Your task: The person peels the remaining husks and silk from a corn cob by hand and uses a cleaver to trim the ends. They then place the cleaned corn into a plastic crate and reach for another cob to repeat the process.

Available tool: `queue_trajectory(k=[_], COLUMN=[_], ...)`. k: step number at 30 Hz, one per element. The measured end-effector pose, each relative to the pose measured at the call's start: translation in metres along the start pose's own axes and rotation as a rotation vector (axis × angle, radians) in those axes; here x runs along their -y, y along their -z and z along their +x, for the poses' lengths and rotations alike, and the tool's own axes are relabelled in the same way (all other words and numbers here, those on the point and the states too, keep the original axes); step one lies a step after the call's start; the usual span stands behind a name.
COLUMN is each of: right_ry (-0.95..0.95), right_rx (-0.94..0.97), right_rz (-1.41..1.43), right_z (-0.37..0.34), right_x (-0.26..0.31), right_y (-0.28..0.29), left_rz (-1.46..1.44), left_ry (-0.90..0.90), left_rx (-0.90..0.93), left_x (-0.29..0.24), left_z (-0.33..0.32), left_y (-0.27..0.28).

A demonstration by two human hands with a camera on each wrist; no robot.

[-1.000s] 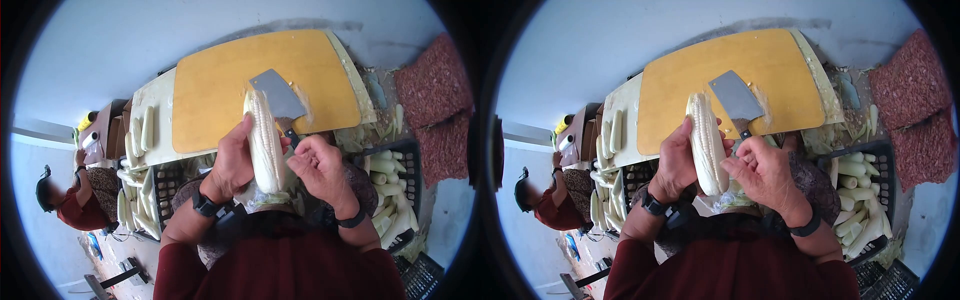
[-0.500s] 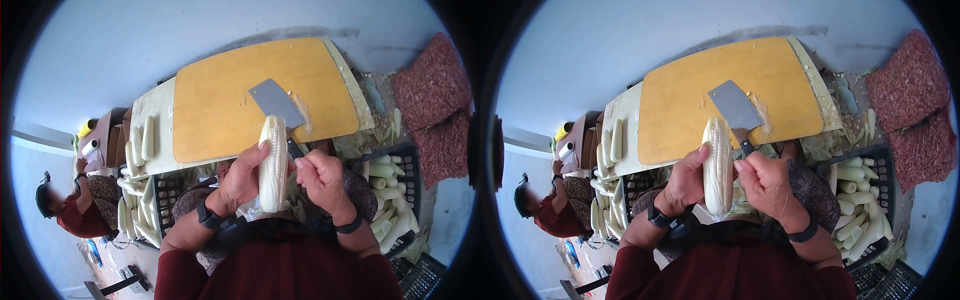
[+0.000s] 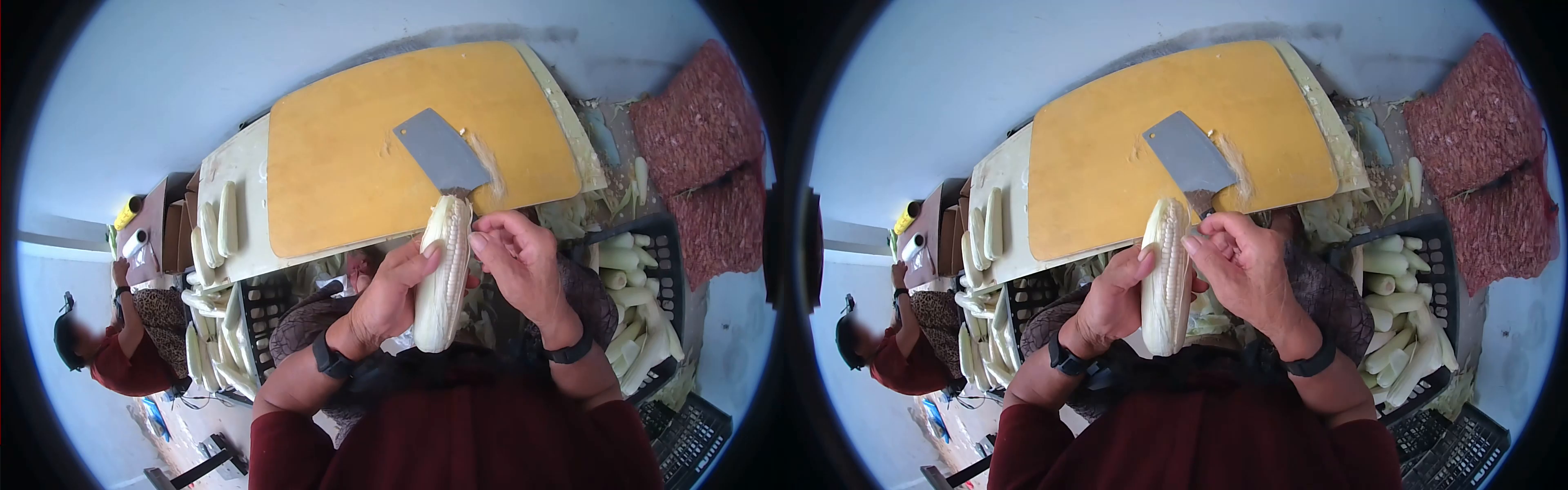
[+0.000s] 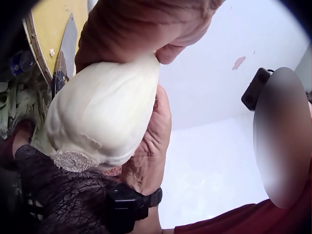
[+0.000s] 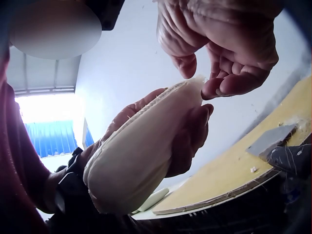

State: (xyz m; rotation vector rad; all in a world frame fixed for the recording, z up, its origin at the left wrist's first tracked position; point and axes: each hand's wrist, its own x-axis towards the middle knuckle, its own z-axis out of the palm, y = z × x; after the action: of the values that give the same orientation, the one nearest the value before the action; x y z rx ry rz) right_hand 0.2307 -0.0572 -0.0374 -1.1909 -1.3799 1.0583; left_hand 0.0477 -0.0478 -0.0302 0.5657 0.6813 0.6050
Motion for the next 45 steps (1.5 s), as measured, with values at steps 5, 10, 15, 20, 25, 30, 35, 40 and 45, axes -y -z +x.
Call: queue_trajectory(k=[5, 10, 15, 20, 25, 30, 35, 40, 45], right_ry=[-0.099, -0.143, -0.112, -0.149, -0.184, -0.237, -0.226, -0.113, -0.013], right_rx=[0.025, 0.058, 0.037, 0.046, 0.047, 0.062, 0.047, -0.062, -0.048], right_rz=[0.086, 0.077, 0.084, 0.131, 0.203, 0.266, 0.265, 0.21, 0.209], right_z=[-0.001, -0.001, -0.002, -0.002, -0.003, -0.002, -0.002, -0.001, 0.0], right_x=[0.004, 0.006, 0.003, 0.006, 0.008, 0.012, 0.014, 0.008, 0.006], right_y=[-0.005, -0.002, -0.003, -0.001, 0.001, 0.005, 0.006, 0.004, 0.005], left_rz=[0.046, 0.034, 0.019, -0.084, -0.136, -0.176, -0.217, -0.215, -0.178], left_ry=[-0.017, -0.007, 0.009, -0.002, 0.02, 0.045, 0.051, 0.07, 0.055], left_rx=[0.007, 0.008, 0.014, 0.115, 0.155, 0.172, 0.171, 0.181, 0.195], left_x=[0.002, 0.003, 0.003, 0.005, 0.005, 0.008, 0.009, 0.013, 0.011], left_z=[-0.002, -0.003, -0.002, -0.001, 0.001, 0.003, 0.003, 0.004, 0.003], left_y=[-0.002, -0.003, -0.002, -0.001, 0.0, 0.007, 0.008, 0.012, 0.007])
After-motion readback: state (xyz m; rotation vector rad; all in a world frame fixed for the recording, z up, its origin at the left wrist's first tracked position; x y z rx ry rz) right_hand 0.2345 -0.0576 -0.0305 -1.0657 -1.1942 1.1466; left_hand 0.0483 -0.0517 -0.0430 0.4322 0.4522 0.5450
